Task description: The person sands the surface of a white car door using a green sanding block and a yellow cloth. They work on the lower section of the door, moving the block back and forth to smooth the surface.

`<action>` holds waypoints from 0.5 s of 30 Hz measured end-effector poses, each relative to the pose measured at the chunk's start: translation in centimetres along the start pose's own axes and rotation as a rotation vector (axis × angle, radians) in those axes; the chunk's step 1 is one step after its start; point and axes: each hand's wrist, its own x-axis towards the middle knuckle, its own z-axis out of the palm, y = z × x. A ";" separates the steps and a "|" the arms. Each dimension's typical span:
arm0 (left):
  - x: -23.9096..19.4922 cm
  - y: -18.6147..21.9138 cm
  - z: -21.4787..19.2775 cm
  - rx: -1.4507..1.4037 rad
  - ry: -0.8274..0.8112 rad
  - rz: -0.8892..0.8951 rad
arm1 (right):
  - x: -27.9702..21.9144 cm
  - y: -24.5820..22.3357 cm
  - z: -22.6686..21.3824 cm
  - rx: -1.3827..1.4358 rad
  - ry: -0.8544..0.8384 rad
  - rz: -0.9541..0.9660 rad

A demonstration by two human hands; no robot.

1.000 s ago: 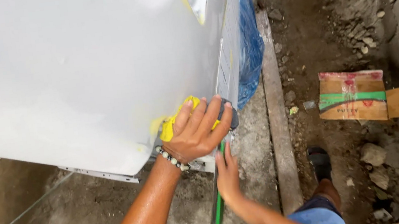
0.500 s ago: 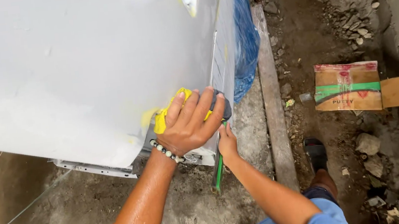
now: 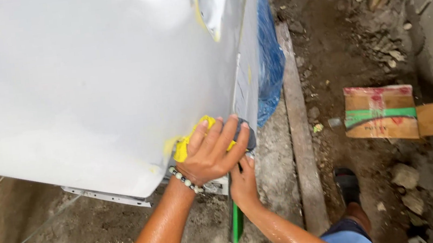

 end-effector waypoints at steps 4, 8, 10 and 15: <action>-0.1 0.9 -0.5 -0.042 -0.043 -0.012 | 5.2 -3.3 -1.6 0.464 0.012 0.116; 0.1 0.7 -0.9 -0.024 -0.008 -0.024 | 1.5 -2.2 -1.5 0.326 -0.067 0.178; 0.4 0.2 0.2 -0.020 0.020 -0.019 | 1.7 -3.0 -1.0 0.216 -0.026 -0.002; -0.2 1.4 -0.7 -0.045 -0.046 -0.061 | 7.0 -0.6 -1.0 0.165 -0.044 0.182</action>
